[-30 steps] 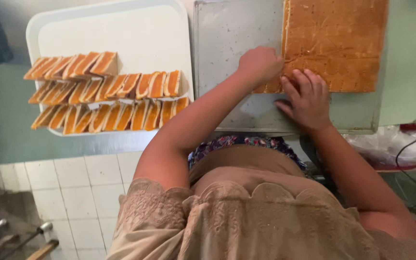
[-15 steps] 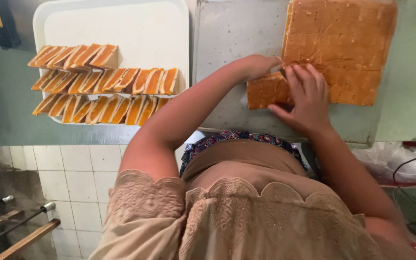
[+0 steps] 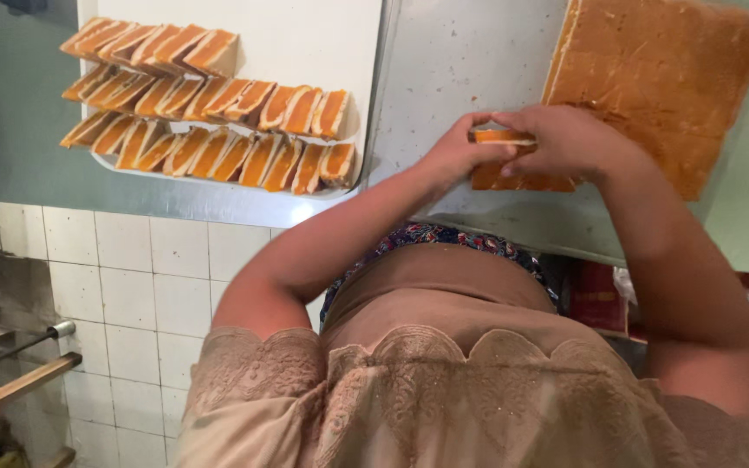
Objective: The person picks up pre-cut slices of layered orange cake from a metal table and arranges them in neat rows on a white serving tray, working piece by piece until the tray is filled with several rows of slices.
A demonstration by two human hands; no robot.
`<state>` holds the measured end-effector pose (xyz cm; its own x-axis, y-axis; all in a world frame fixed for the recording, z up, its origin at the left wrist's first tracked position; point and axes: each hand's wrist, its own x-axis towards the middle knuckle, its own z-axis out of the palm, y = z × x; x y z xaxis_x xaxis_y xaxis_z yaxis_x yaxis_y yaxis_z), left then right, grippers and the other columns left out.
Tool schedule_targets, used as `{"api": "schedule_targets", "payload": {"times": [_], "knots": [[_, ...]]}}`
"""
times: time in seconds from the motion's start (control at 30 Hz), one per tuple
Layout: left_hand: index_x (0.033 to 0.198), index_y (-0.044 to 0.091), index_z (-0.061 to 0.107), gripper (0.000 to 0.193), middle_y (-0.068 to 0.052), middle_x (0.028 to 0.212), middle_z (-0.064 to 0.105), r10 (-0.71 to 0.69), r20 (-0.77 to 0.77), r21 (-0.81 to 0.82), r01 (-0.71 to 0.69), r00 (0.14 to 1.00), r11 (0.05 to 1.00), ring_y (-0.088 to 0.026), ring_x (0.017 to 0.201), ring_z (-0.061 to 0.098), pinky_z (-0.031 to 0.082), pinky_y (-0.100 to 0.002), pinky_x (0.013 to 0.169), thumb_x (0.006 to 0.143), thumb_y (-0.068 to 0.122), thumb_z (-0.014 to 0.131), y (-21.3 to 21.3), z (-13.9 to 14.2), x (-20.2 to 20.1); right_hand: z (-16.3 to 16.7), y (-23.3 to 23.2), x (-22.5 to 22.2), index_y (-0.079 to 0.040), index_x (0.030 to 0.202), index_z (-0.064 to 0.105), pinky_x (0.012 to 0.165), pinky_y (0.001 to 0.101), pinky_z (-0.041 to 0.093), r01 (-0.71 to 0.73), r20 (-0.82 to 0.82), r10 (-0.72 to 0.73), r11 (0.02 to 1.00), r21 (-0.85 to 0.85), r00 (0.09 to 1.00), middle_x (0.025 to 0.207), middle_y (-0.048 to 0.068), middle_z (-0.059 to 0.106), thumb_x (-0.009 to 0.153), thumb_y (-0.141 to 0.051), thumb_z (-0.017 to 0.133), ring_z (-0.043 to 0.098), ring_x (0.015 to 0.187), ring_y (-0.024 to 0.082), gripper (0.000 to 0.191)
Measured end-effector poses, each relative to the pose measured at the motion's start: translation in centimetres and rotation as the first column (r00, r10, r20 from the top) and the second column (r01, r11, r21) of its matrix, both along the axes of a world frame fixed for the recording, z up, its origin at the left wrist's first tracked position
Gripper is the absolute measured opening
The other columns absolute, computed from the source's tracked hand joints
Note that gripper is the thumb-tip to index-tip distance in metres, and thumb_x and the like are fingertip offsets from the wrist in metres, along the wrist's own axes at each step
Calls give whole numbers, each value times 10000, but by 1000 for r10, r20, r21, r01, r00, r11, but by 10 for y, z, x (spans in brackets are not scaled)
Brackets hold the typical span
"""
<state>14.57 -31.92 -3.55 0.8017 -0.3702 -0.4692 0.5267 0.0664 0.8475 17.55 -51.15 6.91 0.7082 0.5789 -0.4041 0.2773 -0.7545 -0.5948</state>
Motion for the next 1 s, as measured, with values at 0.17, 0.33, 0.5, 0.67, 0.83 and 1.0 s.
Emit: {"api": "schedule_targets", "payload": {"times": [0.17,0.33,0.5,0.67,0.83,1.0], "knots": [[1537,0,330,914,-175,1215,681,-48,52,-55,51,997,997,-248,1130,673,544,-387,1009,770,-41,825,6,-15,-9,-10,7,25,-165,1320,681,898,427,542,-92,-228,39,970,-226,973,1154,125,755,736,-293,866,709,1079,301,626],[1590,79,263,995,-172,1260,674,-90,101,-153,104,991,983,-234,1171,662,550,-388,1021,769,-133,783,13,-16,-3,-14,22,54,-167,1287,685,924,412,538,-249,-385,130,928,-278,914,1160,86,782,717,-240,880,718,1083,259,607],[1649,129,167,1077,-167,1311,676,-97,97,-223,116,991,968,-230,1216,664,541,-370,1050,792,-186,737,18,-15,-8,-13,31,64,-198,1306,677,1003,416,498,-325,-468,143,885,-334,872,1222,33,766,753,-182,837,694,1140,233,576],[1666,169,113,1105,-154,1303,669,-76,160,-160,102,984,982,-211,1183,661,555,-367,1024,821,-173,739,21,-8,-21,-17,32,72,-170,1280,673,1011,412,496,-378,-450,198,855,-355,871,1199,47,764,752,-127,840,692,1150,233,555],[1666,155,113,1090,-174,1290,668,-17,138,-127,35,990,991,-221,1151,675,565,-368,1001,828,-142,744,26,1,-31,-18,24,78,-89,1197,670,918,390,537,-348,-489,220,918,-189,844,1094,104,753,722,-87,860,713,1042,233,512],[1653,97,137,1089,-203,1219,696,13,60,-74,-9,998,997,-238,1121,688,560,-364,968,786,-113,762,21,0,-23,-17,22,79,-61,1145,684,840,345,558,-226,-521,173,973,-40,836,1002,76,793,714,-123,868,732,933,192,473]]}}
